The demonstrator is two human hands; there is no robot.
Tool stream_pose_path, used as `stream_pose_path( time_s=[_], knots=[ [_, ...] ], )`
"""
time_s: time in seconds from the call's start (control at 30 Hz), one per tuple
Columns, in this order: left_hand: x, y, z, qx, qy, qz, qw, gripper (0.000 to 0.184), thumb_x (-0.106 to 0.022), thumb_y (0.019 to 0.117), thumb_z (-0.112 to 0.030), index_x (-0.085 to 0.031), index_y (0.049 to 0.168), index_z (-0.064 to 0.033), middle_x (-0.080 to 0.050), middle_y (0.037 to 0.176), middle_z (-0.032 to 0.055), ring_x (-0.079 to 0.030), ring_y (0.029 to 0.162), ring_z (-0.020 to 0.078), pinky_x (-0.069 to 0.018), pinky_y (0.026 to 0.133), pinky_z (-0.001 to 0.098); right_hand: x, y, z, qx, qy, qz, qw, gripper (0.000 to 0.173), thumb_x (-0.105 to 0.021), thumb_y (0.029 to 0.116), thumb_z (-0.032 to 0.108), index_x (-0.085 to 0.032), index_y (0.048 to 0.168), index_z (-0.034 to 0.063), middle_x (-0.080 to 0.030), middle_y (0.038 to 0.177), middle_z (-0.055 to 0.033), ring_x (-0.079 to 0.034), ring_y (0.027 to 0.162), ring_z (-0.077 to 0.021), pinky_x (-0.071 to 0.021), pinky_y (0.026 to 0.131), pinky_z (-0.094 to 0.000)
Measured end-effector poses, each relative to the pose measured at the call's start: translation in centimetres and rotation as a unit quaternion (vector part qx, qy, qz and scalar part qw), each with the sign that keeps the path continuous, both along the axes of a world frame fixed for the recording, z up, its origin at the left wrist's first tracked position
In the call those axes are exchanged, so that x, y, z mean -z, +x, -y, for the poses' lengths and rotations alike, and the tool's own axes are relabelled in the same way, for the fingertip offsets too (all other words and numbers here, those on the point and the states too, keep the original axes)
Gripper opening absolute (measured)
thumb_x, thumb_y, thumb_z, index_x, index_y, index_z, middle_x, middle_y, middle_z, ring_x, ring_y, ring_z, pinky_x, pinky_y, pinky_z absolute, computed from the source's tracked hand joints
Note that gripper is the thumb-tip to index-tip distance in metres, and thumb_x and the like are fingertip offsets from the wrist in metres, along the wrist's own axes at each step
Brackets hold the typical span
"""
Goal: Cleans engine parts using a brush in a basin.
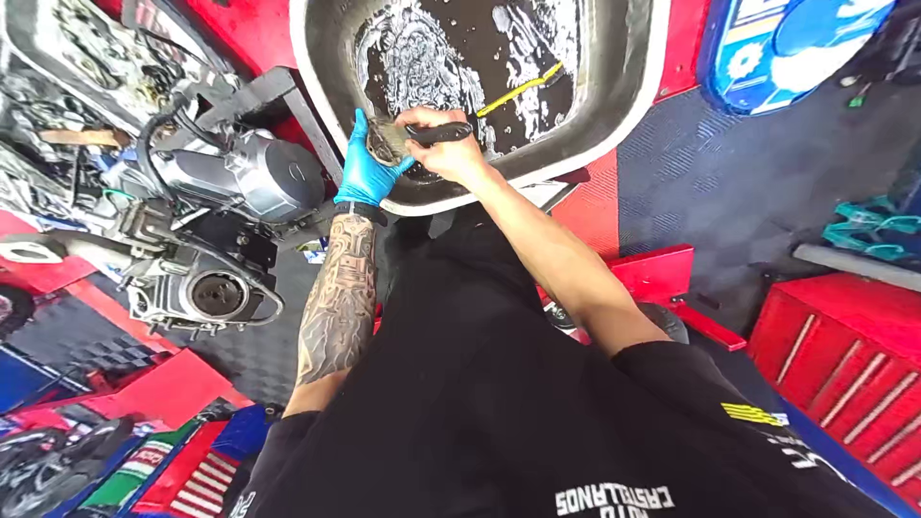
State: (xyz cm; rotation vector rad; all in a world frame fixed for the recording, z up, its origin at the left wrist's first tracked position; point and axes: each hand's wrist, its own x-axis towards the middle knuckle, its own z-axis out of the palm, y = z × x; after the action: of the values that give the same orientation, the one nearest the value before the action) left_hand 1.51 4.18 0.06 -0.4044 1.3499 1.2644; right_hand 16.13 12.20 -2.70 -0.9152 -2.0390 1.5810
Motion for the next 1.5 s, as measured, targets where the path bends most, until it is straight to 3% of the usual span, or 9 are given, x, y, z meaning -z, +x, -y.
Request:
stream_pose_path(
  time_s=[0.47,0.53,0.7,0.87,1.0,1.13,1.23,1.33,1.5],
  knots=[
    [-0.5,0.5,-0.2,0.085,-0.062,-0.014,0.994,0.059,-0.029,0.1086,-0.057,-0.054,0.140,-0.0139,-0.068,0.123,0.0136,-0.068,0.113,0.0303,-0.0569,0.095,0.0542,-1.9,0.4,-0.5,0.054,-0.033,-0.039,0.997,0.029,-0.072,0.0899,0.012,-0.075,0.118,0.0086,-0.076,0.098,-0.0048,-0.071,0.083,-0.0112,-0.0610,0.078,-0.0340],
    [-0.5,0.6,-0.2,0.075,-0.072,-0.039,0.994,0.053,-0.029,0.1085,-0.055,-0.054,0.136,-0.0178,-0.067,0.122,0.0086,-0.065,0.111,0.0254,-0.0568,0.090,0.0517,-1.9,0.2,1.2,0.021,-0.098,-0.079,0.992,0.029,-0.074,0.0890,0.010,-0.074,0.118,0.0065,-0.075,0.096,-0.0055,-0.071,0.083,-0.0112,-0.0608,0.079,-0.0343],
    [-0.3,0.1,1.1,0.146,-0.121,-0.049,0.981,0.060,-0.021,0.1078,-0.060,-0.058,0.132,-0.0180,-0.072,0.102,0.0095,-0.069,0.081,0.0229,-0.0573,0.065,0.0381,0.2,0.2,-0.5,0.047,-0.012,0.029,0.998,0.030,-0.070,0.0896,0.015,-0.076,0.119,0.0148,-0.077,0.103,-0.0021,-0.072,0.090,-0.0125,-0.0598,0.084,-0.0382],
    [-0.9,-0.1,0.8,0.143,-0.094,-0.088,0.981,0.052,-0.023,0.1092,-0.053,-0.057,0.132,-0.0207,-0.068,0.115,0.0055,-0.066,0.102,0.0230,-0.0574,0.080,0.0475,-1.2,0.0,1.6,0.022,-0.123,-0.085,0.988,0.029,-0.075,0.0874,0.009,-0.074,0.116,0.0066,-0.076,0.099,-0.0056,-0.071,0.085,-0.0113,-0.0612,0.080,-0.0347],
    [-0.6,-1.0,1.3,0.199,-0.098,-0.091,0.971,0.066,-0.012,0.1087,-0.058,-0.059,0.131,-0.0170,-0.073,0.108,0.0094,-0.070,0.087,0.0246,-0.0580,0.067,0.0410,-0.1,0.0,-0.5,0.077,-0.018,0.018,0.997,0.030,-0.071,0.0885,0.015,-0.075,0.118,0.0129,-0.077,0.101,-0.0034,-0.072,0.088,-0.0127,-0.0600,0.082,-0.0381],
    [-1.1,-0.1,0.3,0.120,-0.064,-0.084,0.987,0.065,-0.019,0.1074,-0.063,-0.055,0.135,-0.0170,-0.069,0.116,0.0079,-0.068,0.105,0.0238,-0.0588,0.086,0.0498,-2.7,-0.4,1.7,0.045,-0.141,-0.090,0.985,0.030,-0.076,0.0877,0.008,-0.073,0.117,0.0056,-0.075,0.100,-0.0071,-0.071,0.083,-0.0129,-0.0625,0.078,-0.0355],
    [-1.0,-0.3,0.7,0.099,-0.026,-0.056,0.993,0.067,-0.026,0.1072,-0.063,-0.047,0.147,-0.0133,-0.065,0.131,0.0146,-0.066,0.117,0.0306,-0.0567,0.096,0.0560,-0.2,0.2,0.6,0.022,-0.070,-0.021,0.997,0.030,-0.073,0.0873,0.013,-0.074,0.117,0.0098,-0.075,0.098,-0.0060,-0.070,0.083,-0.0143,-0.0596,0.078,-0.0381],
    [-0.7,0.2,2.0,0.138,-0.023,-0.050,0.989,0.066,-0.020,0.1101,-0.056,-0.052,0.139,-0.0059,-0.070,0.120,0.0173,-0.070,0.110,0.0312,-0.0584,0.093,0.0506,-0.6,0.5,-0.7,0.048,0.021,0.061,0.997,0.030,-0.069,0.0895,0.017,-0.075,0.119,0.0135,-0.076,0.095,-0.0058,-0.072,0.083,-0.0169,-0.0597,0.078,-0.0412],
    [-0.7,0.4,0.9,0.097,-0.005,-0.134,0.986,0.058,-0.024,0.1107,-0.054,-0.048,0.144,-0.0120,-0.065,0.126,0.0089,-0.065,0.114,0.0208,-0.0563,0.096,0.0440,-1.9,0.0,1.7,0.045,-0.120,-0.069,0.989,0.031,-0.075,0.0872,0.010,-0.073,0.118,0.0065,-0.074,0.097,-0.0072,-0.069,0.078,-0.0125,-0.0601,0.074,-0.0347]
  ],
)
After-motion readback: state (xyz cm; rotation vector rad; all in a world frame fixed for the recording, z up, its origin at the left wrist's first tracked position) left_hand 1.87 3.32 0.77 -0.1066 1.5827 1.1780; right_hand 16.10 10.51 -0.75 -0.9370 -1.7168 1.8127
